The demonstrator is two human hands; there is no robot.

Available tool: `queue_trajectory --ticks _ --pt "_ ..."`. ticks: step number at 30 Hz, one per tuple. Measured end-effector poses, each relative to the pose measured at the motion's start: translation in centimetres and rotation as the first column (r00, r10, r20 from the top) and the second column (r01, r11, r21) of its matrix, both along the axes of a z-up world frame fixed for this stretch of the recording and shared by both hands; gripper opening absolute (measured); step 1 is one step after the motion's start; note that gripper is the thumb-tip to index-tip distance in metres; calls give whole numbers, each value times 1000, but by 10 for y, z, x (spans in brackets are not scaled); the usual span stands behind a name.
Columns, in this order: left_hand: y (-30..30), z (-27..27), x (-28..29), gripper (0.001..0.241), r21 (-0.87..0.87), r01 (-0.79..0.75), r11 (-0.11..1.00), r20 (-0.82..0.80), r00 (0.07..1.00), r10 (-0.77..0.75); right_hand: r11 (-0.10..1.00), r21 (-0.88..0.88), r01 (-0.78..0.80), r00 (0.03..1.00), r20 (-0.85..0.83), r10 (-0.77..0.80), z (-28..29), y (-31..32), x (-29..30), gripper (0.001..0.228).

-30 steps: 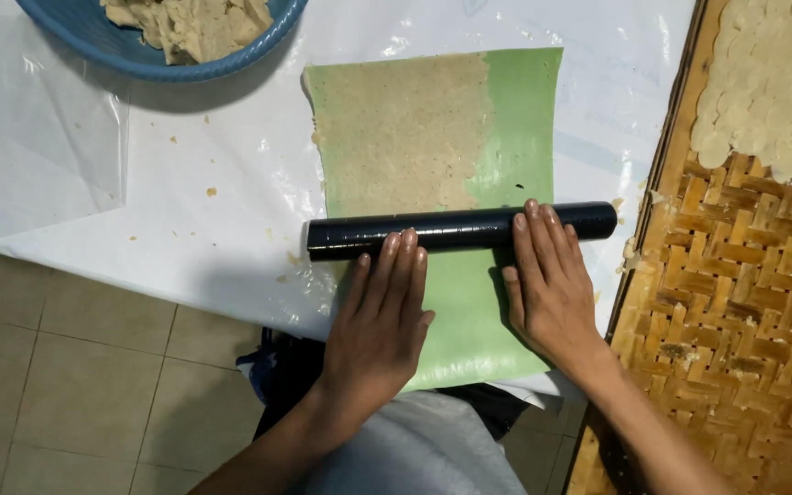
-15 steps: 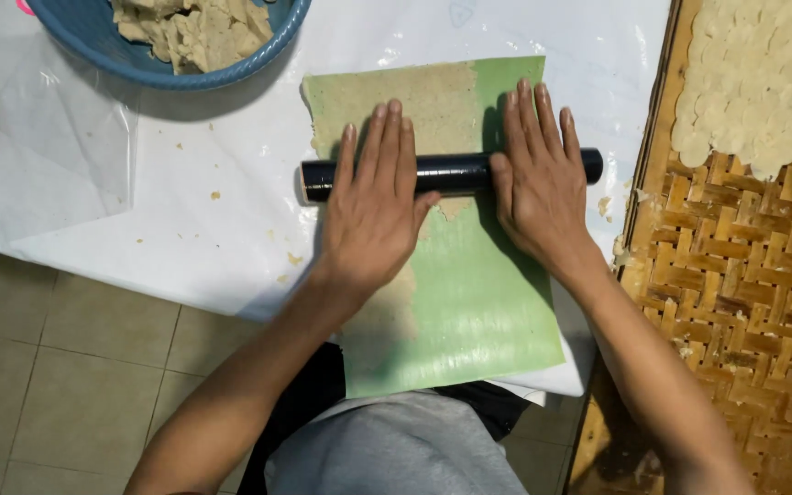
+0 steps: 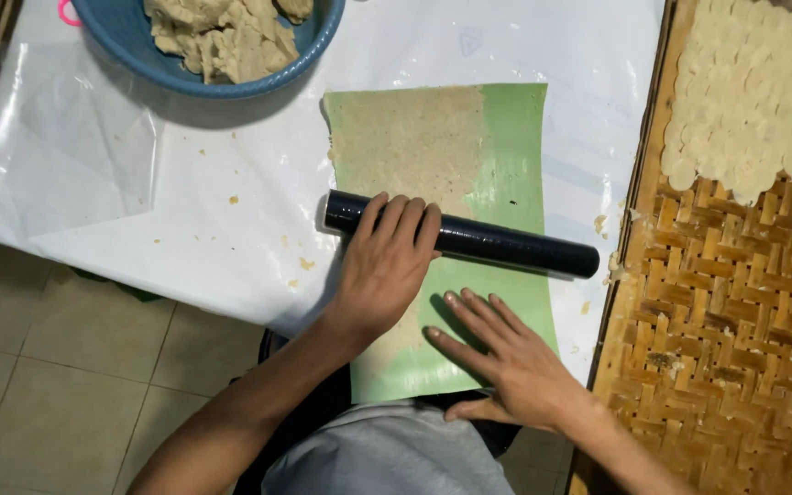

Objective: The recorder takes small pieces of dough from a bowl, rolls them flat using a cylindrical tool on a leaf, and places the flattened crackers onto a woven tray.

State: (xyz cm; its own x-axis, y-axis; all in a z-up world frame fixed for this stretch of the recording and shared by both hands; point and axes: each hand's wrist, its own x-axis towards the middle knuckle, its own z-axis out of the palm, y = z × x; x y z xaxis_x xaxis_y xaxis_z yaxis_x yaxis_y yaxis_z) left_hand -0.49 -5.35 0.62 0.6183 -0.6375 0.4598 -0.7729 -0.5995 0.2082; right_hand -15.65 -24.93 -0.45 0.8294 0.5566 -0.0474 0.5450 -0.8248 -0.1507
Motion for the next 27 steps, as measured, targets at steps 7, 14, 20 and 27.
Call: queue_trajectory --ticks 7,14,20,27 --pt "-6 -1 52 37 -109 11 994 48 999 -6 992 99 82 997 -20 -80 29 20 40 87" --pt "-8 -10 64 24 -268 21 963 -272 958 -97 928 364 -81 955 294 -32 130 92 188 37" --pt "-5 -6 57 29 -401 29 916 -137 986 -92 948 61 312 948 44 -315 87 166 354 98" --pt "-4 -10 60 36 -280 26 960 -250 963 -99 957 -108 271 929 -230 -289 109 177 387 84"
